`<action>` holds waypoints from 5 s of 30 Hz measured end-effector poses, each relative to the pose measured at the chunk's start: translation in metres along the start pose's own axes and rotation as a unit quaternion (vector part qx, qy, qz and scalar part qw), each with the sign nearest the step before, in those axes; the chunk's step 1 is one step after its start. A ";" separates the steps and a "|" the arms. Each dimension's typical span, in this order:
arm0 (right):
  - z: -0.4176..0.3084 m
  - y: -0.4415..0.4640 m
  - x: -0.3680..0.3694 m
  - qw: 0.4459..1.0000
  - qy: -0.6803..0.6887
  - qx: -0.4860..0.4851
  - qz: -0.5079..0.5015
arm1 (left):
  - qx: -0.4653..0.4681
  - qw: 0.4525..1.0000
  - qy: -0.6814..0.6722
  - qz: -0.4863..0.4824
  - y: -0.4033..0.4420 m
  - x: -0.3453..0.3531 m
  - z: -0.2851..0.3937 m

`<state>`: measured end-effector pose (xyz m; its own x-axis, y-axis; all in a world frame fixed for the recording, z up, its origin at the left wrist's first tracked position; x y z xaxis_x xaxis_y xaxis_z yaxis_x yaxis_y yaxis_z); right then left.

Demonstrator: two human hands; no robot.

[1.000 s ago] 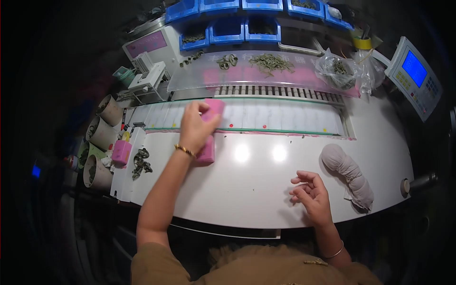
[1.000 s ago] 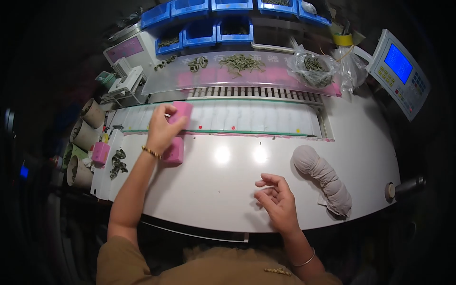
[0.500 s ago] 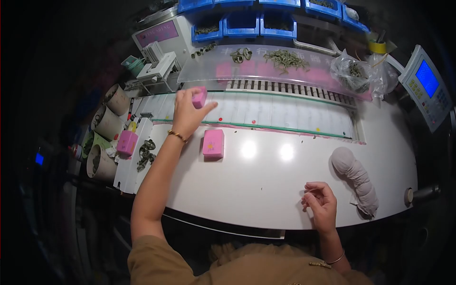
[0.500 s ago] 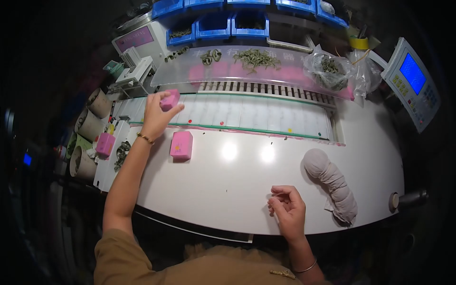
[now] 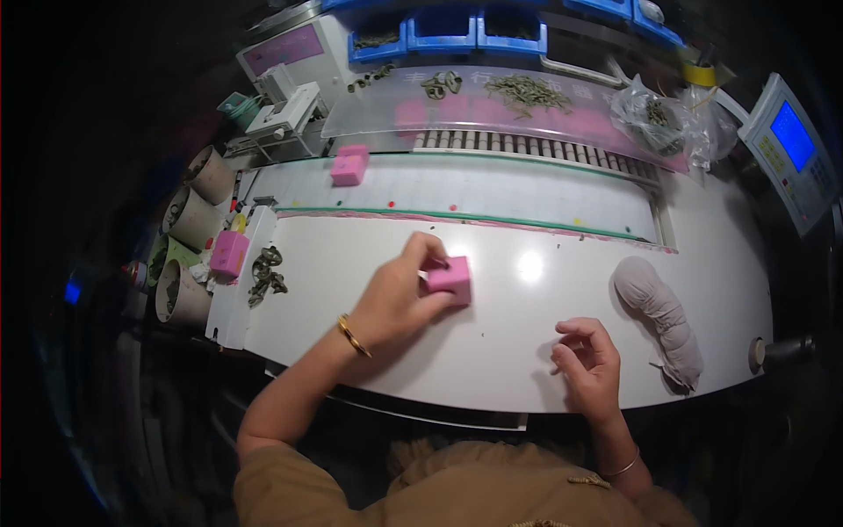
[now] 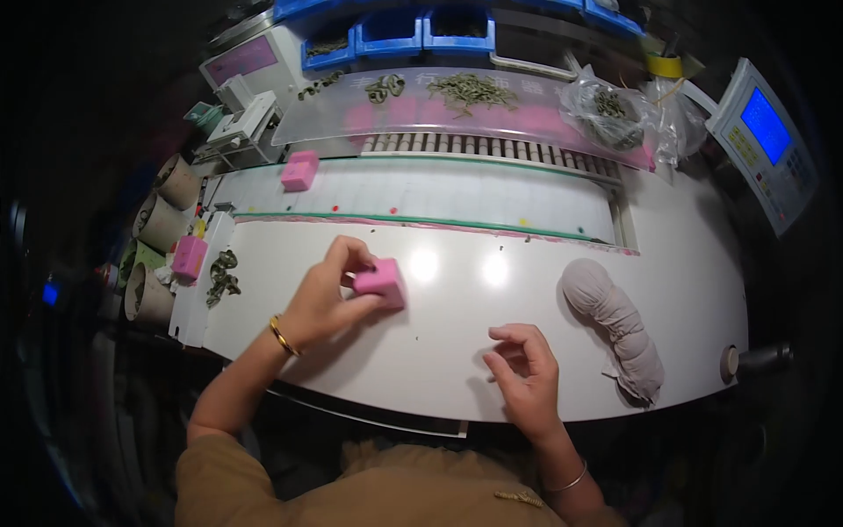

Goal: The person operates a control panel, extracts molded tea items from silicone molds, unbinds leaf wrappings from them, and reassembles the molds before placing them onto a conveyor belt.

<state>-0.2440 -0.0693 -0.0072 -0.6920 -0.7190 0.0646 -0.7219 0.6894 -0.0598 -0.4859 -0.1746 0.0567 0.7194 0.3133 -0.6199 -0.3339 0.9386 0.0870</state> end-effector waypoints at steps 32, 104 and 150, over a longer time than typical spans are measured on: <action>-0.080 -0.020 0.053 0.729 -0.518 -0.446 -0.036 | 0.168 0.982 -0.088 -0.025 0.013 0.093 0.043; -0.125 -0.016 0.035 0.633 -0.627 -0.453 -0.031 | 0.074 0.978 0.061 -0.185 0.026 0.104 0.050; -0.120 0.039 0.015 0.841 -0.423 -0.336 -0.011 | -0.004 0.904 -0.419 -0.084 0.045 0.113 0.050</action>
<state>-0.2824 -0.0423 0.1111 -0.6363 -0.3417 -0.6916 -0.7681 0.3644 0.5266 -0.3898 -0.0896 0.0296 0.9683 0.1687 0.1844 -0.1787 0.9831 0.0393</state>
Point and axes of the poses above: each hand's wrist, its own y-axis towards the middle knuckle, its own x-axis out of the palm, z = x × y, the point moved 10 cm from there along y, towards the middle knuckle, and after that the axes turned 3 degrees about -z, right-handed, at the moved point
